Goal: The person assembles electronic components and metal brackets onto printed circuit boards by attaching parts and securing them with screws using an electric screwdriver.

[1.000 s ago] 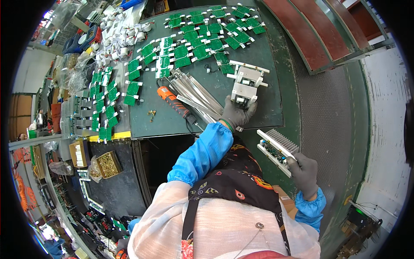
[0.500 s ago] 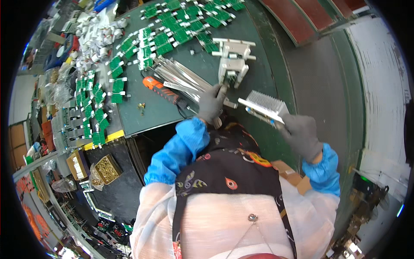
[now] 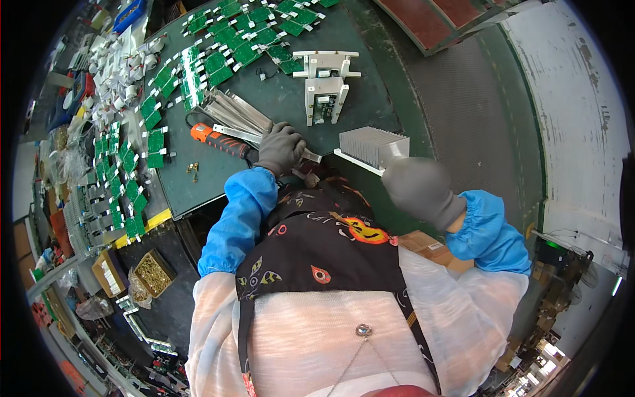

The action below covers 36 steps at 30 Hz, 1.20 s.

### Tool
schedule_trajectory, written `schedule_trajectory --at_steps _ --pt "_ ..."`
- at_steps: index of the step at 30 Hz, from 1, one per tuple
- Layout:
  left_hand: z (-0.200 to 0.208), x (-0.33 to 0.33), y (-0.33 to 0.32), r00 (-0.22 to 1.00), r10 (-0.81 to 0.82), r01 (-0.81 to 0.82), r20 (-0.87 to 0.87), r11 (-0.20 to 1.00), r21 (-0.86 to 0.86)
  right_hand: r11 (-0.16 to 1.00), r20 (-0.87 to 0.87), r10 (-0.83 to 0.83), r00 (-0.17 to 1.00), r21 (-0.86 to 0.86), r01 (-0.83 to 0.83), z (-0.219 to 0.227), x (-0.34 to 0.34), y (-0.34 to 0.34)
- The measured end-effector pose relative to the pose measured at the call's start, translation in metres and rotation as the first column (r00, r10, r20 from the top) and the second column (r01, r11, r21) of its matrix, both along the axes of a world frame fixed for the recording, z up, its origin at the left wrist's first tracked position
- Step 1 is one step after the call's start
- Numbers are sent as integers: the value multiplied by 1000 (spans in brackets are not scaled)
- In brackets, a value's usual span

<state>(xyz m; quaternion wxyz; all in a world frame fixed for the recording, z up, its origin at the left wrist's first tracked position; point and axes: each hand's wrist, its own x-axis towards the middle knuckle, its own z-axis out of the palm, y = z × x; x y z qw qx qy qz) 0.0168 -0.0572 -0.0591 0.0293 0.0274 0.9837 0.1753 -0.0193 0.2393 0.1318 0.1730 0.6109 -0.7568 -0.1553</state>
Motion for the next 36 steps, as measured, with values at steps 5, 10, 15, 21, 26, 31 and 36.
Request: schedule_trajectory --at_steps 5,10,15,21,26,31,36 --pt "1 16 -29 997 -38 35 -73 998 -43 998 116 -51 992 -33 55 -9 0 -4" --pt "10 21 -63 996 -9 -9 94 982 189 917 628 -152 763 -199 346 -18 -23 -11" --pt "56 21 -42 968 -26 -204 251 505 839 680 988 -35 -151 135 721 -24 -28 -11" --pt "83 42 23 975 -157 -172 156 -91 981 535 724 595 -349 -33 844 -114 -14 7" --pt "129 34 21 957 13 -279 290 321 905 614 880 362 -308 23 789 -138 -17 -12" --pt "125 15 21 983 149 -176 103 656 734 744 975 22 219 -163 648 -150 -34 -45" --pt "114 -5 26 983 176 -160 47 714 681 730 842 -350 411 -30 683 -173 -33 -58"
